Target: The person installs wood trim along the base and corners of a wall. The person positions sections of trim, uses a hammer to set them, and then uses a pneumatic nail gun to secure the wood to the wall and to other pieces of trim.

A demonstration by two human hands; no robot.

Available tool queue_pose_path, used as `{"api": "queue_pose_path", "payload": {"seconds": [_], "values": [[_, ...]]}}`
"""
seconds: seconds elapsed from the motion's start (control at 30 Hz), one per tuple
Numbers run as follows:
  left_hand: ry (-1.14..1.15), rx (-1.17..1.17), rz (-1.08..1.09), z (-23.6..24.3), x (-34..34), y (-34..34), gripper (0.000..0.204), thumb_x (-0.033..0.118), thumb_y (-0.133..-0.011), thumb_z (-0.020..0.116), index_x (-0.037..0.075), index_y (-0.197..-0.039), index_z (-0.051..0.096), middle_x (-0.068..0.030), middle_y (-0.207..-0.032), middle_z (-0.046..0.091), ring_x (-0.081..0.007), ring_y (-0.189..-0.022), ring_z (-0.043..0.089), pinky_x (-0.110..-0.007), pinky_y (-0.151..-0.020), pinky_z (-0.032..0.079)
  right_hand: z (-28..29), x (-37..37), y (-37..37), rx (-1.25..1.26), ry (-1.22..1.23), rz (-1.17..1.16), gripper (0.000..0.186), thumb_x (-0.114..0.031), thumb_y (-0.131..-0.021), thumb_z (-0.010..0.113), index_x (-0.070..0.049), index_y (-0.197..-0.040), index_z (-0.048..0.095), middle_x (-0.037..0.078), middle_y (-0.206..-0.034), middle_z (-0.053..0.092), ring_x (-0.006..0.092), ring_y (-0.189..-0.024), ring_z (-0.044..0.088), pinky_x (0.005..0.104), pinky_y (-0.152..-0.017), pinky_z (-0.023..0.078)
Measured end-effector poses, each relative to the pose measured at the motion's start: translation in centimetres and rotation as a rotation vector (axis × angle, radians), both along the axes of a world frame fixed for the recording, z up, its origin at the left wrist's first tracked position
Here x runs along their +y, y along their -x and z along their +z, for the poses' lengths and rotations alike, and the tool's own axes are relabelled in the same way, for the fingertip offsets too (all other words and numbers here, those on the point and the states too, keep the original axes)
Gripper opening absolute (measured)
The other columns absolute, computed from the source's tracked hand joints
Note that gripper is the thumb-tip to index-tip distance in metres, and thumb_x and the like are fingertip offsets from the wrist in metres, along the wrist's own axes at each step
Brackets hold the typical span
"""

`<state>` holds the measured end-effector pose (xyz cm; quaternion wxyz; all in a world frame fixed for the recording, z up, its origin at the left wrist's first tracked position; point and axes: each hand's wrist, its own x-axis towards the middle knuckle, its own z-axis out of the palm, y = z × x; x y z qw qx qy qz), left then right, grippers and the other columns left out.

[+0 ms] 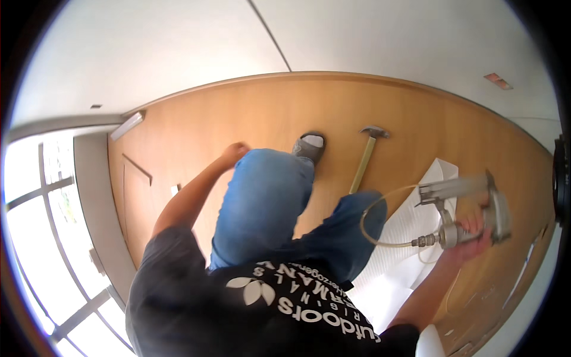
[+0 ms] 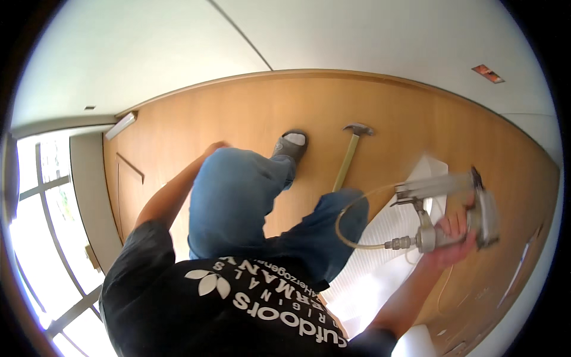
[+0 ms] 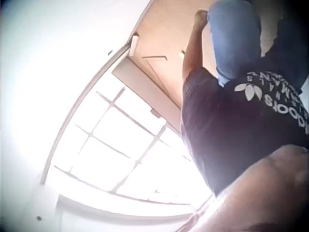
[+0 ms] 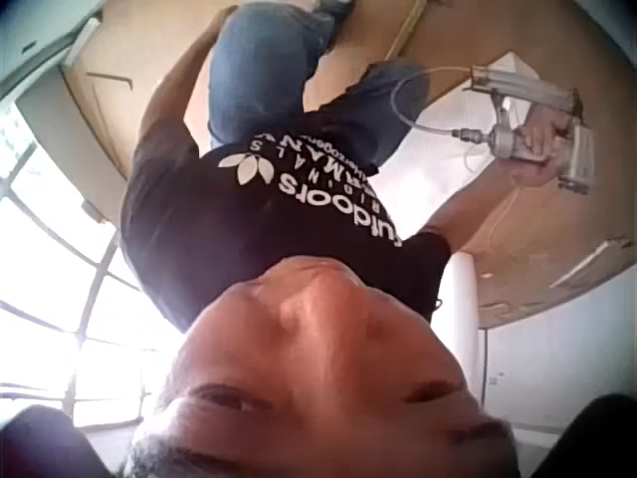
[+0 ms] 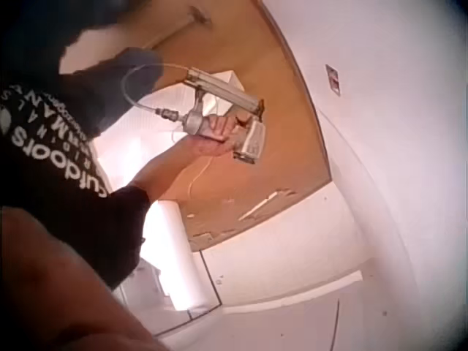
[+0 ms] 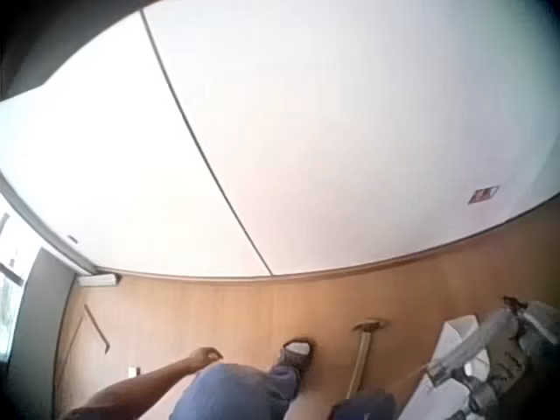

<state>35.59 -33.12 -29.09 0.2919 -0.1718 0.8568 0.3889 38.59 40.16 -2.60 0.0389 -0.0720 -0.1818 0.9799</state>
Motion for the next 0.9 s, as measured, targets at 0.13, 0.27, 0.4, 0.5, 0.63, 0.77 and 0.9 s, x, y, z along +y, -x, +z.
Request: {"api": "queue_pose_path", "payload": {"seconds": [0.13,0.27,0.4,0.5,0.63,0.77,0.9], "values": [[0.222,0.035,0.012,10.4,-10.8,-8.9,0.033,0.026,-0.087,0.078,0.003,-0.111,0.076,-0.0138,-0.106,0.075,-0.0242,-0.099,0.070,-0.039,-0.088,0.056,2.8,-7.2,4.4,-0.134,-0.733,0.372,0.037,-0.013,-0.102,0.058,0.001,-0.136,0.051,-0.001,-0.073,0.048,0.0093,-0.063,0.049,0.0272,-0.058,0.044],[0.221,0.326,-0.031,22.1,-14.2,-2.8,0.026,0.015,-0.096,0.061,-0.002,-0.113,0.072,-0.0136,-0.101,0.075,-0.0210,-0.090,0.069,-0.035,-0.083,0.056,2.6,-19.8,4.8,0.379,-1.821,0.592,0.055,-0.017,-0.086,0.075,-0.003,-0.136,0.056,0.010,-0.077,0.066,0.0258,-0.070,0.067,0.0408,-0.063,0.055],[0.410,0.425,-0.166,28.1,-7.0,9.2,0.032,0.028,-0.096,0.064,0.006,-0.115,0.074,-0.0156,-0.112,0.076,-0.0285,-0.103,0.072,-0.041,-0.090,0.056,0.1,-28.9,3.6,0.819,-2.446,0.714,0.067,-0.016,-0.083,0.072,-0.005,-0.145,0.051,0.016,-0.094,0.072,0.0366,-0.082,0.073,0.0473,-0.069,0.059],[0.165,0.327,-0.200,21.5,0.2,17.3,0.031,0.026,-0.093,0.066,0.006,-0.115,0.076,-0.0130,-0.106,0.077,-0.0240,-0.098,0.072,-0.038,-0.088,0.056,-7.1,-32.2,4.7,0.856,-2.553,0.618,0.081,-0.016,-0.077,0.080,-0.006,-0.150,0.046,0.016,-0.094,0.072,0.0345,-0.083,0.072,0.0447,-0.072,0.059],[0.029,0.088,0.026,6.0,9.3,21.6,0.037,0.038,-0.098,0.061,0.009,-0.116,0.076,-0.0078,-0.102,0.076,-0.0222,-0.092,0.071,-0.041,-0.080,0.058,-16.9,-35.8,9.2,0.738,-2.530,0.602,0.062,-0.011,-0.088,0.057,-0.006,-0.150,0.048,0.015,-0.089,0.070,0.0325,-0.078,0.072,0.0454,-0.067,0.060],[-0.426,-0.047,0.359,-6.2,11.3,23.8,0.046,0.047,-0.100,0.059,0.005,-0.117,0.069,-0.0048,-0.102,0.072,-0.0181,-0.086,0.066,-0.035,-0.069,0.051,-21.6,-40.9,14.3,0.602,-2.616,0.565,0.064,-0.012,-0.088,0.060,-0.009,-0.151,0.048,0.014,-0.090,0.071,0.0310,-0.080,0.072,0.0452,-0.067,0.059],[-0.547,-0.063,0.526,-9.2,15.0,26.0,0.054,0.051,-0.103,0.057,0.001,-0.116,0.070,-0.0063,-0.102,0.072,-0.0173,-0.085,0.064,-0.035,-0.072,0.050,-25.1,-41.3,16.3,0.525,-2.696,0.544,0.065,-0.012,-0.086,0.061,-0.013,-0.150,0.050,0.011,-0.089,0.070,0.0292,-0.080,0.071,0.0431,-0.068,0.059]]}}
